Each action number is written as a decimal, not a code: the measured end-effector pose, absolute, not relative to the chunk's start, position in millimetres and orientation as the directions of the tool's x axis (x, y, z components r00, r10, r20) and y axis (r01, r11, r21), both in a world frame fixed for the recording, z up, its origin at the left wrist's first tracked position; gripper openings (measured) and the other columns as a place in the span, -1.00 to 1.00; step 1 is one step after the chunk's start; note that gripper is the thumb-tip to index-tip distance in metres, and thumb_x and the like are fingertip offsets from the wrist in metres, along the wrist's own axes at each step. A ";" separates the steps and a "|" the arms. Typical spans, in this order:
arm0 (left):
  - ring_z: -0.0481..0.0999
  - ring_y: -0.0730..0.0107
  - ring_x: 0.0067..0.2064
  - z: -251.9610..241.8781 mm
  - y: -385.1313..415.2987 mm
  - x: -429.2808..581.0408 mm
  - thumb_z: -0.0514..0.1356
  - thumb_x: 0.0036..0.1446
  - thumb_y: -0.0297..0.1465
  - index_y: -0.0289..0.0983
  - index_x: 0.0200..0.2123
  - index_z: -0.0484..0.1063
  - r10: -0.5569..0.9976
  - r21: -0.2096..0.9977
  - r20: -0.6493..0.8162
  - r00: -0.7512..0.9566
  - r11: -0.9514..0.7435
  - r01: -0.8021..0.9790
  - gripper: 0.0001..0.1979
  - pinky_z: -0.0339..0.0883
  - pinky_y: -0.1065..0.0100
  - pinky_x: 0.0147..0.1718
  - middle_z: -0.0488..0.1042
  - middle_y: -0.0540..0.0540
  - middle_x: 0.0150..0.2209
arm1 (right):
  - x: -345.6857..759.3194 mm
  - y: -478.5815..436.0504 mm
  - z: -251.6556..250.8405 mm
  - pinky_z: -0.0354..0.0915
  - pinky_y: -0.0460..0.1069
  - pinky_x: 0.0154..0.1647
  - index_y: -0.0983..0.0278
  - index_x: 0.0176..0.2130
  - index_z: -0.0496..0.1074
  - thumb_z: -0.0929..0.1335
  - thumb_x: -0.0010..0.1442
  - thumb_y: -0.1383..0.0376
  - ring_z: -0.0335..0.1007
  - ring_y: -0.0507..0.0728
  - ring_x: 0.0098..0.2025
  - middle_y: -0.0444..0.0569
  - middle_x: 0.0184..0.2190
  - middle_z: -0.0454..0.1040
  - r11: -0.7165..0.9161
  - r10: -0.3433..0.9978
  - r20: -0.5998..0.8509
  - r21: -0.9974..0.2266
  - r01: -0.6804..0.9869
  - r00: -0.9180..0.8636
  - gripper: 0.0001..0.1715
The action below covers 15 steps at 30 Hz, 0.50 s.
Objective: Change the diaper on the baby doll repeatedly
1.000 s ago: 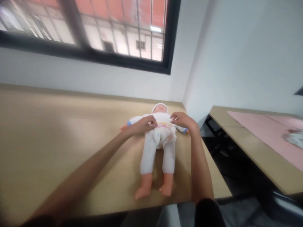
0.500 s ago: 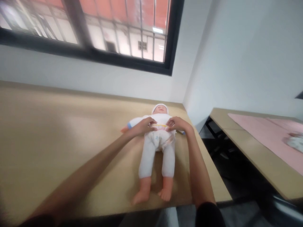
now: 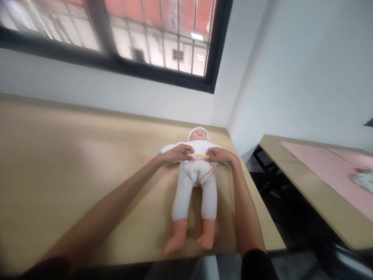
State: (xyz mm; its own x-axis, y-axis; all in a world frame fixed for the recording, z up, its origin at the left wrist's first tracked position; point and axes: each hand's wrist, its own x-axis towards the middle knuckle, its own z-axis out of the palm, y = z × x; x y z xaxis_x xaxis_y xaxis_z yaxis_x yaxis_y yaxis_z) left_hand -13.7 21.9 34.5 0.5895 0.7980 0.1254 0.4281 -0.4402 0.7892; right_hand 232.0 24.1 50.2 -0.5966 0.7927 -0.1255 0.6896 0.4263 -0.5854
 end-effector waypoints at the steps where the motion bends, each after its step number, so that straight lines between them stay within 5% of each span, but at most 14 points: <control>1: 0.39 0.35 -0.31 34.5 22.6 -14.9 0.29 -0.13 -0.20 -0.31 -0.33 0.39 0.797 0.800 0.122 0.592 -0.432 0.416 -0.65 0.20 0.38 -0.36 0.42 -0.02 -0.36 | 232.9 24.1 50.3 0.06 -0.06 -0.40 0.31 -0.27 0.39 0.34 0.09 -0.04 0.15 0.03 -0.40 -0.12 -0.42 0.32 0.426 0.776 -0.131 -0.613 0.665 -0.617 -0.54; 12: 0.44 0.26 -0.24 34.4 23.9 -11.9 0.24 -0.07 -0.14 -0.28 -0.34 0.42 0.820 0.691 0.222 0.527 -0.514 0.509 -0.68 0.26 0.33 -0.30 0.48 -0.09 -0.28 | 245.2 31.3 37.6 0.07 -0.08 -0.43 0.28 -0.30 0.34 0.33 0.11 -0.09 0.13 0.01 -0.41 -0.13 -0.39 0.30 0.396 0.750 -0.044 -0.770 0.501 -0.660 -0.51; 15: 0.42 0.32 -0.30 31.0 24.4 -12.1 0.25 -0.08 -0.14 -0.28 -0.37 0.39 0.823 0.772 0.193 0.535 -0.463 0.434 -0.67 0.23 0.37 -0.38 0.46 -0.07 -0.31 | 243.4 32.2 32.6 0.11 -0.09 -0.42 0.28 -0.25 0.36 0.37 0.08 -0.07 0.17 0.01 -0.40 -0.12 -0.36 0.33 0.348 0.762 -0.040 -0.816 0.462 -0.646 -0.53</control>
State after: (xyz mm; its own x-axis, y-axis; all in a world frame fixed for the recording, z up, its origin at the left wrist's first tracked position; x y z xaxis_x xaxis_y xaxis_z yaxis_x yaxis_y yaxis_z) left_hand -12.1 24.4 31.0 0.5345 0.8228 0.1930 0.4344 -0.4634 0.7724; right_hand 243.4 32.2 32.6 -0.6461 0.7622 -0.0403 0.4620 0.3485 -0.8156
